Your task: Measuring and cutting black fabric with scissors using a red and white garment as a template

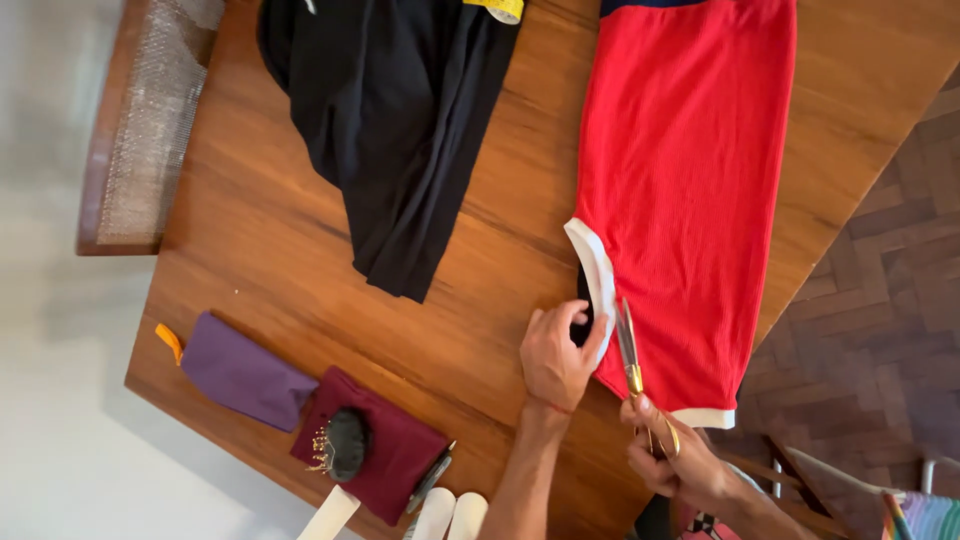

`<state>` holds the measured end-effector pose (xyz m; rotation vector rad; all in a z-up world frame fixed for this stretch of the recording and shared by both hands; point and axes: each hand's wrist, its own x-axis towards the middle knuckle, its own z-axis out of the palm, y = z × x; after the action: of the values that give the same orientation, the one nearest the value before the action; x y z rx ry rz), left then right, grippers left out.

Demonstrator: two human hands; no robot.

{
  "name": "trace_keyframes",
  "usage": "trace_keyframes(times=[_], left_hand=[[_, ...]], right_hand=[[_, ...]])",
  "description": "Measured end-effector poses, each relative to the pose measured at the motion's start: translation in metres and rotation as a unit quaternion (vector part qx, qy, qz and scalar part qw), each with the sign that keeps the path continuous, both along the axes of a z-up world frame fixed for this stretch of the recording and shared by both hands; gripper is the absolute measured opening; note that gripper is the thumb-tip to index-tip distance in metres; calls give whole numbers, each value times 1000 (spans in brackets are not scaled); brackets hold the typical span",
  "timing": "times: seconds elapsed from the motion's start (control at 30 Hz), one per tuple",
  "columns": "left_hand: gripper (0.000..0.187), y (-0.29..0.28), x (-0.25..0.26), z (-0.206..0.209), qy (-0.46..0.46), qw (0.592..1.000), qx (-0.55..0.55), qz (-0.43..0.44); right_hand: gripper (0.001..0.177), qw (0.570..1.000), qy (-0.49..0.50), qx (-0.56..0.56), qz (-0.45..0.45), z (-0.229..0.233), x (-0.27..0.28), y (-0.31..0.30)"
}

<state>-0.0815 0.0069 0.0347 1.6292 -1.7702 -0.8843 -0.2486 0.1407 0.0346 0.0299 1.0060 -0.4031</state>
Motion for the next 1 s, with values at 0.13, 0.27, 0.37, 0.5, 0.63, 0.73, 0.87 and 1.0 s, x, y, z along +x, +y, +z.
trace_keyframes(times=[0.13, 0.27, 0.37, 0.5, 0.63, 0.73, 0.87, 1.0], left_hand=[[30, 21, -2, 6, -57, 997, 6, 42], [33, 42, -1, 9, -105, 993, -15, 49], [32, 52, -3, 12, -93, 993, 22, 71], [20, 59, -2, 13, -78, 993, 25, 86], [15, 60, 2, 9, -79, 991, 13, 108], [13, 62, 2, 10, -81, 990, 12, 113], [18, 62, 3, 15, -82, 991, 19, 102], [22, 60, 2, 18, -101, 989, 37, 97]], right_hand=[[55, 1000, -16, 21, 3, -5, -9, -6], [56, 997, -70, 15, -4, 3, -26, 6], [56, 995, -95, -16, -5, 1, -34, 11], [56, 996, -84, -13, -12, -4, -35, 3], [57, 996, -84, 11, -9, -4, -31, -17], [58, 998, -65, -2, 13, -2, -27, -24], [59, 999, -22, 4, 44, 0, -24, -26], [61, 997, 19, 19, 73, 1, -23, -30]])
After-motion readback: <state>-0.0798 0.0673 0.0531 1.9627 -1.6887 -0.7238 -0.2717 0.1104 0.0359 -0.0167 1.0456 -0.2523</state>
